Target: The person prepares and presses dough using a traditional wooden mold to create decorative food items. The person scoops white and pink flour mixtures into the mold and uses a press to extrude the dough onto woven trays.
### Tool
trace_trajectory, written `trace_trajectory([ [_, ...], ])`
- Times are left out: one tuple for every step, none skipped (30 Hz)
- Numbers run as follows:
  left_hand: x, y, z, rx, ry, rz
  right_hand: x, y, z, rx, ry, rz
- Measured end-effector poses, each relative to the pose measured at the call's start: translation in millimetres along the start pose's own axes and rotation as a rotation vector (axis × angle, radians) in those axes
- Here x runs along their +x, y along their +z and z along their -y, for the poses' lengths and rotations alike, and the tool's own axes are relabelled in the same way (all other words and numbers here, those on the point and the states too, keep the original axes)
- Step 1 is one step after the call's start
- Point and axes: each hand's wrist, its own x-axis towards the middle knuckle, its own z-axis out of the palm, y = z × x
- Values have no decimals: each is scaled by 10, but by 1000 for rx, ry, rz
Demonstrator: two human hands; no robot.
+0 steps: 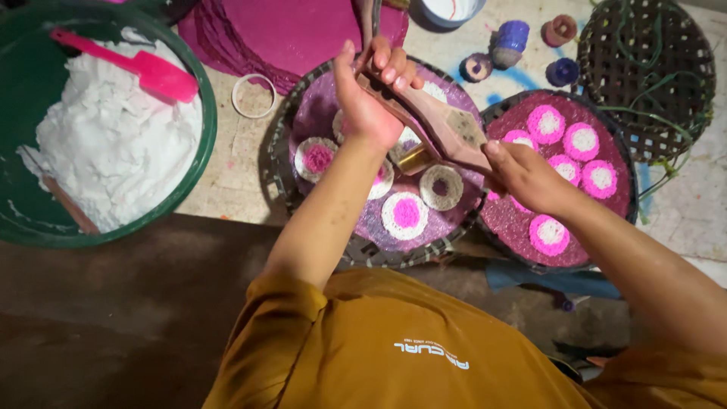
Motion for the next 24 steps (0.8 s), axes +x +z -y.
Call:
trace_trajectory([
  [93, -28, 33, -33, -1, -14, 51, -50, 16, -43, 19, -48],
  [186, -69, 73, -59, 5, -25, 101, -87, 39, -102, 15, -82],
  [260, -129, 103, -84, 11, -38, 157, -68, 68, -160, 12, -115],
  [316, -202, 123, -109, 17, -51, 200, -52, 96, -218, 8, -147],
  [358, -278, 130, -110, 23, -50, 241, -19, 126, -228, -64, -178],
  [398, -354, 120, -112, 30, -50, 295, 47, 160, -238, -135, -208],
  [438, -420, 120, -115, 35, -49, 325, 74, 185, -249, -205, -238],
  [464, -483, 111, -109, 43, -61, 341, 102, 204, -245, -167, -219],
  [458, -540, 106, -101, 51, -74, 337, 137, 213, -237, -128, -199],
  [453, -576, 130, -93, 58, -88, 329, 136, 219, -229, -89, -178],
  [432, -609, 142, -98, 54, -96, 328, 139, 226, -223, -37, -141],
  [409, -624, 163, -104, 51, -104, 314, 113, 231, -217, 16, -104],
  [418, -612, 178, -110, 50, -109, 323, 72, 244, -214, 66, -69],
  [429, -585, 199, -118, 58, -146, 328, 27, 254, -275, 12, -100],
  [450, -542, 242, -128, 63, -180, 336, -20, 253, -335, -40, -133],
  [476, -500, 254, -138, 68, -214, 363, -33, 254, -396, -92, -167],
  [508, -449, 259, -122, 74, -178, 368, -51, 240, -364, -87, -181],
  [546, -395, 249, -106, 80, -142, 381, -52, 222, -331, -83, -196],
  [575, -352, 207, -88, 87, -105, 411, -37, 202, -298, -82, -211],
  [582, -316, 163, -88, 43, -93, 431, -31, 172, -230, -73, -188],
  [562, -301, 94, -82, -2, -83, 460, 6, 138, -157, -67, -163],
  [522, -304, 29, -77, -46, -75, 475, 31, 95, -84, -61, -138],
  [472, -322, -20, 35, -139, -187, 487, 32, 50, -65, -104, -145],
  [392, -360, -50, 147, -230, -300, 475, 26, -6, -45, -146, -152],
])
